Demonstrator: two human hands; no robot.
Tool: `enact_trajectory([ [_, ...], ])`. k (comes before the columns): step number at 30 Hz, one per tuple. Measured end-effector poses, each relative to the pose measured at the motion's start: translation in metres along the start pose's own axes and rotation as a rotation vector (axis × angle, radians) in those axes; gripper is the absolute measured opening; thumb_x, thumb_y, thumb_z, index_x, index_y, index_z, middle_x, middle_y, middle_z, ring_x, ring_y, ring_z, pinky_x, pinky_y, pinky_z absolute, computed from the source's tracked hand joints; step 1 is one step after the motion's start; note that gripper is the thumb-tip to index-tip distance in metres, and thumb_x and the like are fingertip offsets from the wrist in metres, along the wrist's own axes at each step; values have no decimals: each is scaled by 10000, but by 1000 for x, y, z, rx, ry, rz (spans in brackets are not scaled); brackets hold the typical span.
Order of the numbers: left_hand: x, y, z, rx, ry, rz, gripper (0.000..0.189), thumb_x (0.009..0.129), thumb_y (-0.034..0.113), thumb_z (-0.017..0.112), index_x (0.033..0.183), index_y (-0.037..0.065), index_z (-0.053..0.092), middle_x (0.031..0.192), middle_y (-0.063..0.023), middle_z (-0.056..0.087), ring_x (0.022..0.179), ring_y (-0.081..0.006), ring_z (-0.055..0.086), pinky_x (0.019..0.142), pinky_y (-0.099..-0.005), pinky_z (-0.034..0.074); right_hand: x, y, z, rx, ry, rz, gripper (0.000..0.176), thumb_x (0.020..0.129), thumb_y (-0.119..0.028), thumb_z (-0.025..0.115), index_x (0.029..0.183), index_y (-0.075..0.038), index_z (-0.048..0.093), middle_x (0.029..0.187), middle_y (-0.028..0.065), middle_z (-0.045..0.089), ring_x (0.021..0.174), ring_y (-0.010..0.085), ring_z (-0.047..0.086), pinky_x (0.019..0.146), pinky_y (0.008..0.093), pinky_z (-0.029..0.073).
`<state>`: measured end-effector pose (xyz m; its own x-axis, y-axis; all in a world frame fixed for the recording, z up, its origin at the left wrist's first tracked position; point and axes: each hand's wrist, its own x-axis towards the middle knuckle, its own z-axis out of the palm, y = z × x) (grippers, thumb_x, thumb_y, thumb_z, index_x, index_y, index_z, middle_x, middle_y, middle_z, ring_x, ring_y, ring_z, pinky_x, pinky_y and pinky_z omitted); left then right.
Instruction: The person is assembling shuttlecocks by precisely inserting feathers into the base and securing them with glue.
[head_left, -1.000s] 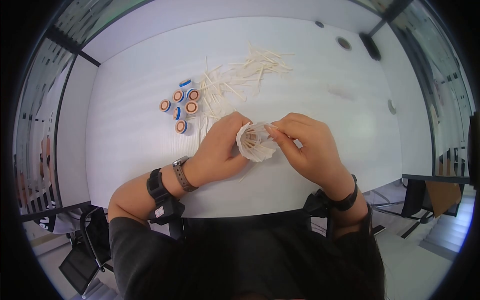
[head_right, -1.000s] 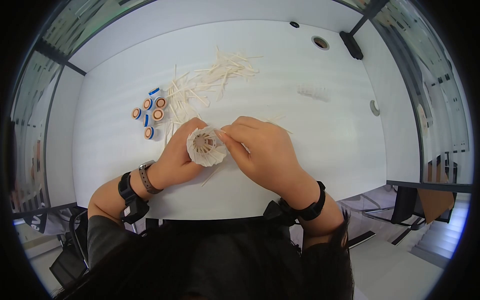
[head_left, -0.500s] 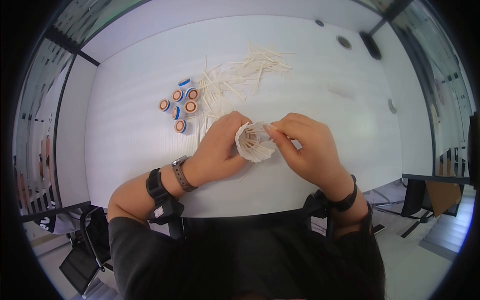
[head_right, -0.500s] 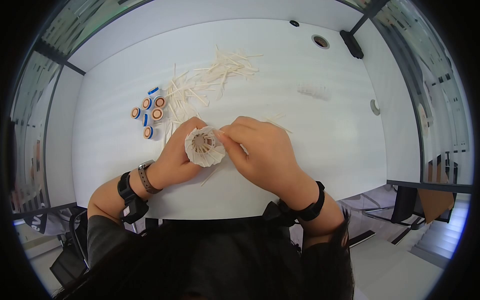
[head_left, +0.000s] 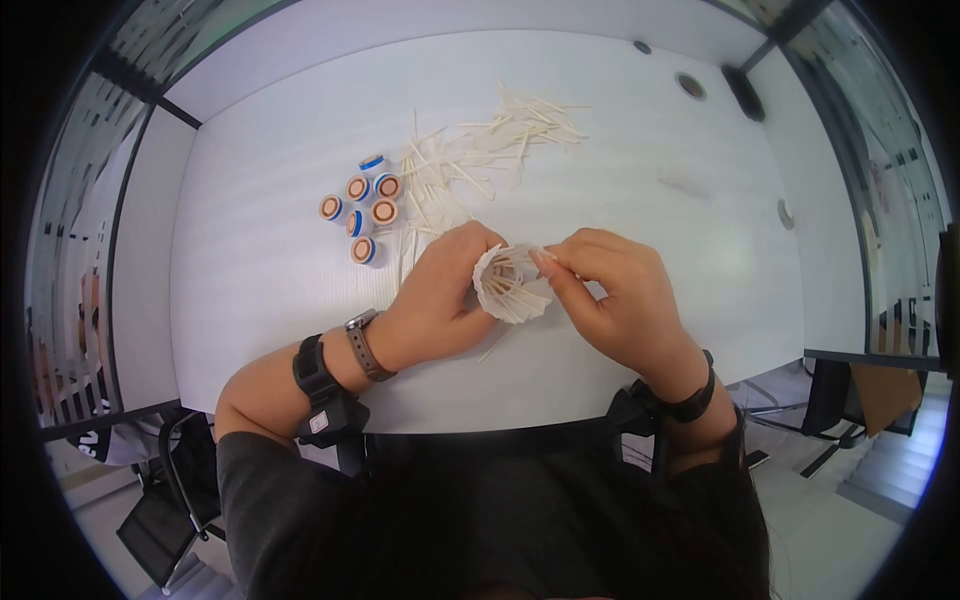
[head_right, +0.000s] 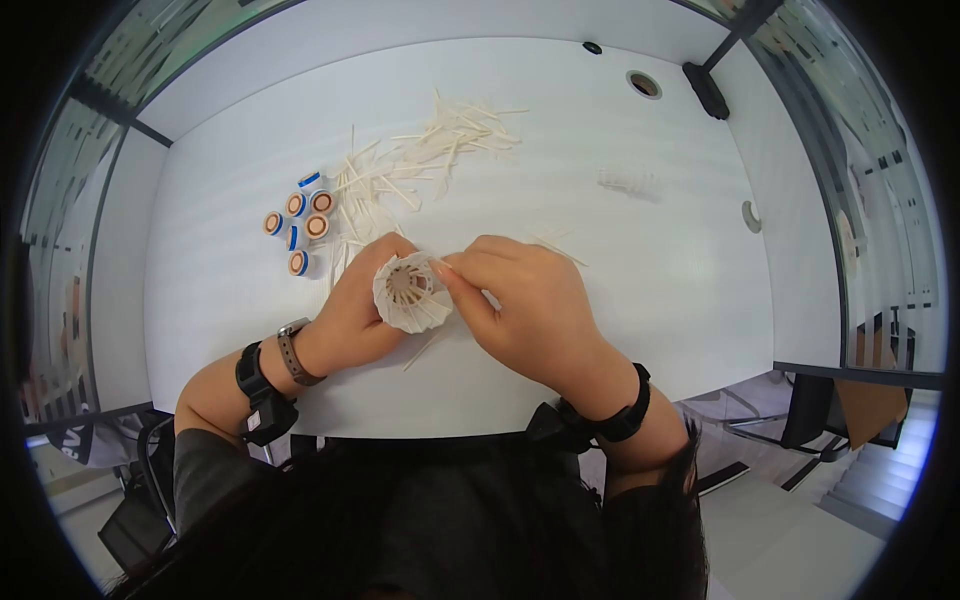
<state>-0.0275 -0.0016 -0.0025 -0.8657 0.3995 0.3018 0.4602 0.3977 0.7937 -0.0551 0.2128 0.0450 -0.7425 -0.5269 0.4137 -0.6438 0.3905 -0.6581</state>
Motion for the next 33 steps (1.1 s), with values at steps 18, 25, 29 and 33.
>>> enact_trajectory([
  [18,2,-1,1,6,2,53,295,793,152,654,1036,30,540,957,-141,559,872,-346,541,752,-407,429,-1,0,6,119,-16,72,88,854,-75,670,790,-18,688,644,111,575,555,278,549,497,362,405],
  [25,1,-1,-1,18,-26,19,297,789,130,660,1041,47,527,973,-90,537,884,-259,512,786,-344,410,0,2,5,139,-55,88,80,852,-77,673,806,-20,703,642,113,578,540,277,538,496,364,403],
  [29,0,-4,-1,11,-26,38,315,788,120,649,1069,41,529,968,-81,535,876,-241,518,790,-341,420,2,1,4,100,-63,98,105,866,-96,679,801,-17,704,631,115,584,537,268,541,499,350,412],
  [33,-1,0,0,-116,-27,-50,323,793,97,626,1096,22,545,990,-90,544,878,-237,540,794,-332,438,5,1,3,173,-26,146,138,878,-118,693,801,-4,705,650,119,616,541,234,561,517,310,439],
])
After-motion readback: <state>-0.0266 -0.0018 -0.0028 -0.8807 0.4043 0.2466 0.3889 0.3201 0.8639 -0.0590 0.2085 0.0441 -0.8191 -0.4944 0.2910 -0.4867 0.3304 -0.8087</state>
